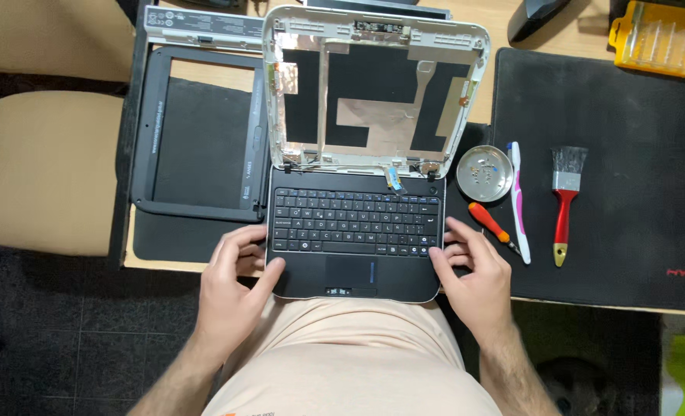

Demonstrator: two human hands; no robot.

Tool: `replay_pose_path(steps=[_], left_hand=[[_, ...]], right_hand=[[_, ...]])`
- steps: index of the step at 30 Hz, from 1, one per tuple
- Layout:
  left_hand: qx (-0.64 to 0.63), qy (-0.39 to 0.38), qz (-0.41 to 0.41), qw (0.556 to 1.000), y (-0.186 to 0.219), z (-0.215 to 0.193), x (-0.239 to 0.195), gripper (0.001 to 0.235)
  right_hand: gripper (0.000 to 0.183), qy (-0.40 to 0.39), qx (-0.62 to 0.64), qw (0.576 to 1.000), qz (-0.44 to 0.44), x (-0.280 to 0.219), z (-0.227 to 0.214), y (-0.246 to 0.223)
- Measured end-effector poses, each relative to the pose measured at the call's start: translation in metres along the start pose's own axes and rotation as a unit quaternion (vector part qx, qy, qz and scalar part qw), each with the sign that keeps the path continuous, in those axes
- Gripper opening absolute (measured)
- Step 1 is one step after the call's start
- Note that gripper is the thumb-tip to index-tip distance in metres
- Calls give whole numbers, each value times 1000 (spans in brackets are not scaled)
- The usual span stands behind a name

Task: The person assembles a laptop by first connecting a ribbon cable to the motherboard and securing it with a screwdriver. They then attach the keyboard to the base, connect the screen cable, and install the display panel into the laptop frame.

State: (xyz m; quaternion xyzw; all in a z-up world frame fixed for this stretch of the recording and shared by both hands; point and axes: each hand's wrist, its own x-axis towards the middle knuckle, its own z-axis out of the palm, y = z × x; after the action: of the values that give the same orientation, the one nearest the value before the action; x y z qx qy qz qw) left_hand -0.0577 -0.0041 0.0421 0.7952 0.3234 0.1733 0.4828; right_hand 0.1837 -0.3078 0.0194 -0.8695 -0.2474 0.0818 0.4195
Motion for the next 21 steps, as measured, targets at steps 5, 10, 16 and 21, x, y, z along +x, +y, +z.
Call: replay_pose_path(steps=[5,10,16,21], left_hand=[[-160,-53,-152,974,-10,-3,-3,69],[-272,-53,-211,938,-10,2,4,67],[-402,-28,-137,905,-24,9,4,70],[-450,-26,-89,888,-9,-6,-7,57]], right_hand=[[65,-47,95,987,117,10,-3,17],[72,-85,301,904,291,21,-10,5],[65,-65,393,889,226,5,-3,38],[105,-92,415,881,208,-27,-23,-2]])
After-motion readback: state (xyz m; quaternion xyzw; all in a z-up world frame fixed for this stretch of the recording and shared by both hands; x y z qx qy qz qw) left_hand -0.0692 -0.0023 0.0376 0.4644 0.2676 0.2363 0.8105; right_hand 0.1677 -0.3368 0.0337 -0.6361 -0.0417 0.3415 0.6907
